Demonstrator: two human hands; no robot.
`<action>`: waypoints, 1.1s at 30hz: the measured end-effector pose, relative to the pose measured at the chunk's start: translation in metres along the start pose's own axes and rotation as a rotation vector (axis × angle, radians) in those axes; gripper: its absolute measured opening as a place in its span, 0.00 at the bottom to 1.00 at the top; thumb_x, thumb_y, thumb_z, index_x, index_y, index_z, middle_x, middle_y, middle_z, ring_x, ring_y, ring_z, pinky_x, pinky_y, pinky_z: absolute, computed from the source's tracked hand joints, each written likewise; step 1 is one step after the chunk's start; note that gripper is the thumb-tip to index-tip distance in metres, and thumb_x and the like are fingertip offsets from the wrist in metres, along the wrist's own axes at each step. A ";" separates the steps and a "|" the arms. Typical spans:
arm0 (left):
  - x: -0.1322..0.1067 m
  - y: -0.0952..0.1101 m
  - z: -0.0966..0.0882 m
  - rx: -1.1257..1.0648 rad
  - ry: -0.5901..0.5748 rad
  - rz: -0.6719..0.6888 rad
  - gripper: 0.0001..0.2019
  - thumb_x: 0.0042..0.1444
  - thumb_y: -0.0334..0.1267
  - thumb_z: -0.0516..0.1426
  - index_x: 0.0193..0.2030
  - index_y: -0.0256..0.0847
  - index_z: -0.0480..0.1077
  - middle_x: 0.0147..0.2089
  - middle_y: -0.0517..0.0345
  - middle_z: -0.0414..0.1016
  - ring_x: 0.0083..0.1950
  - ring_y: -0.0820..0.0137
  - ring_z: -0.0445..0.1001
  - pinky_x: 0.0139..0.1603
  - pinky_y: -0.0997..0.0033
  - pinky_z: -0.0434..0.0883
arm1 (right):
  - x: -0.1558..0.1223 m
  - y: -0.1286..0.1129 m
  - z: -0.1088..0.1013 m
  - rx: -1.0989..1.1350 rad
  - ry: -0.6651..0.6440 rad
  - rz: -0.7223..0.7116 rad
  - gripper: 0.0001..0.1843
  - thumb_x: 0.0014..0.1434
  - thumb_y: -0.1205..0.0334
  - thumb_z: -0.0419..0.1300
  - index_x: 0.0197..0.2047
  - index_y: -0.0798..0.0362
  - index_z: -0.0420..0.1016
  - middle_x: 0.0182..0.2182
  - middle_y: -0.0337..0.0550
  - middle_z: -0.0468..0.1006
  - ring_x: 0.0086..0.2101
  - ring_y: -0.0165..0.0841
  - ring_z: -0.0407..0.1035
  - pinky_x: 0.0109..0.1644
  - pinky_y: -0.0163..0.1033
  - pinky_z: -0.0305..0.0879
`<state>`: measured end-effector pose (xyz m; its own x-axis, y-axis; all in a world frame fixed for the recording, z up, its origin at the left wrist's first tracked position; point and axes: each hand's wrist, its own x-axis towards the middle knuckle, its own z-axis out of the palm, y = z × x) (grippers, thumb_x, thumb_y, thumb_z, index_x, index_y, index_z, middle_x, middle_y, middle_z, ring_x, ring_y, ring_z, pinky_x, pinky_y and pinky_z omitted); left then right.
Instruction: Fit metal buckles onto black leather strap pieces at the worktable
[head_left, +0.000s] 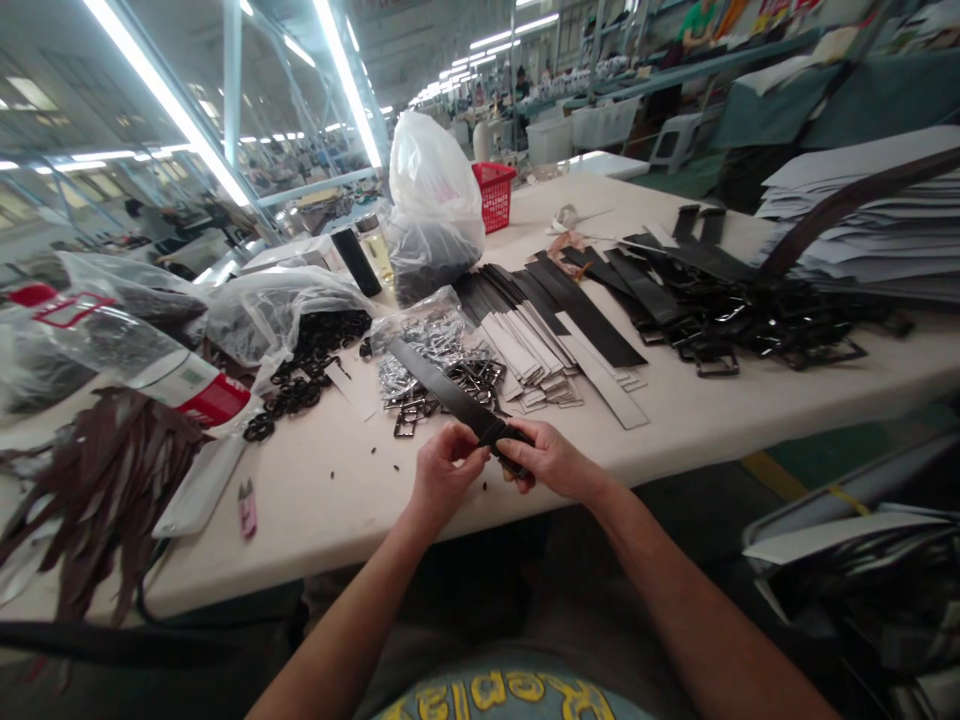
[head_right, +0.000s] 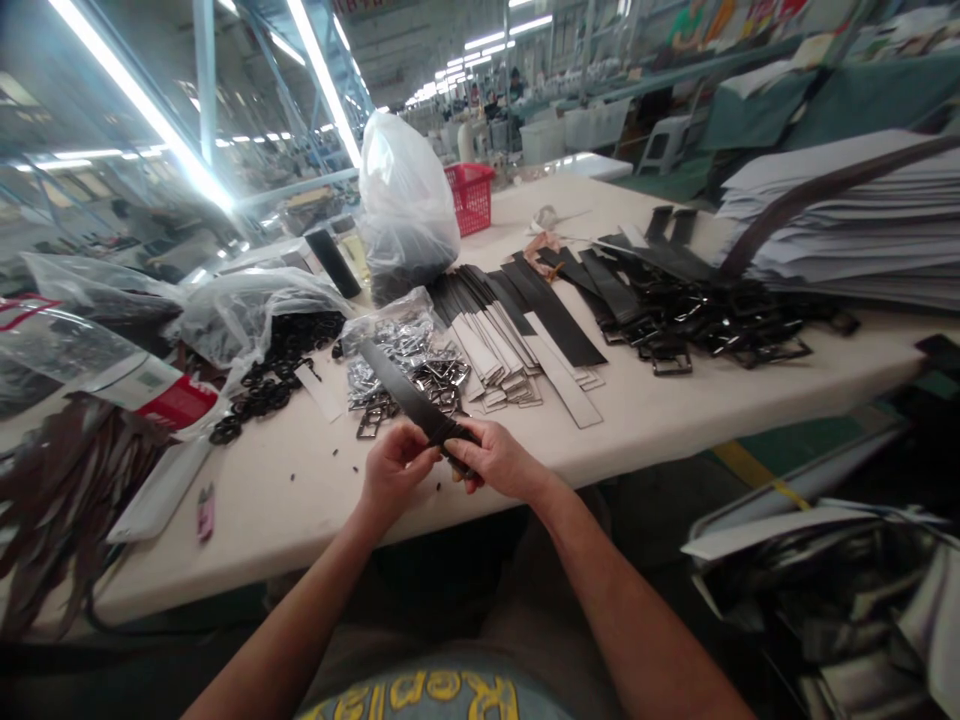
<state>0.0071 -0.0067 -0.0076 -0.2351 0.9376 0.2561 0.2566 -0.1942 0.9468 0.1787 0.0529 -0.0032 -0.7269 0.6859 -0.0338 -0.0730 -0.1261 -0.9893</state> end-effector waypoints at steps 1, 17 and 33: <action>-0.002 0.001 0.001 0.061 0.027 0.048 0.09 0.48 0.35 0.64 0.29 0.41 0.66 0.25 0.66 0.69 0.25 0.76 0.69 0.28 0.76 0.67 | 0.000 0.001 0.000 0.004 0.018 -0.010 0.22 0.57 0.43 0.61 0.39 0.56 0.67 0.21 0.34 0.72 0.16 0.23 0.65 0.19 0.28 0.62; -0.004 -0.007 0.009 -0.070 0.012 0.144 0.07 0.54 0.36 0.64 0.35 0.41 0.70 0.35 0.59 0.78 0.34 0.71 0.77 0.38 0.72 0.74 | -0.007 -0.004 -0.006 0.130 0.000 -0.048 0.22 0.59 0.44 0.62 0.41 0.57 0.69 0.22 0.35 0.74 0.17 0.23 0.65 0.20 0.27 0.61; -0.005 0.003 0.013 -0.108 0.083 0.028 0.08 0.50 0.39 0.65 0.29 0.41 0.71 0.30 0.58 0.77 0.31 0.71 0.74 0.37 0.69 0.72 | -0.004 0.002 0.005 -0.046 0.123 -0.069 0.24 0.59 0.39 0.59 0.39 0.55 0.68 0.19 0.35 0.74 0.13 0.23 0.62 0.15 0.27 0.56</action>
<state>0.0211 -0.0081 -0.0080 -0.3068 0.9053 0.2938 0.1630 -0.2541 0.9533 0.1775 0.0464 -0.0043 -0.6319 0.7748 0.0204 -0.0868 -0.0446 -0.9952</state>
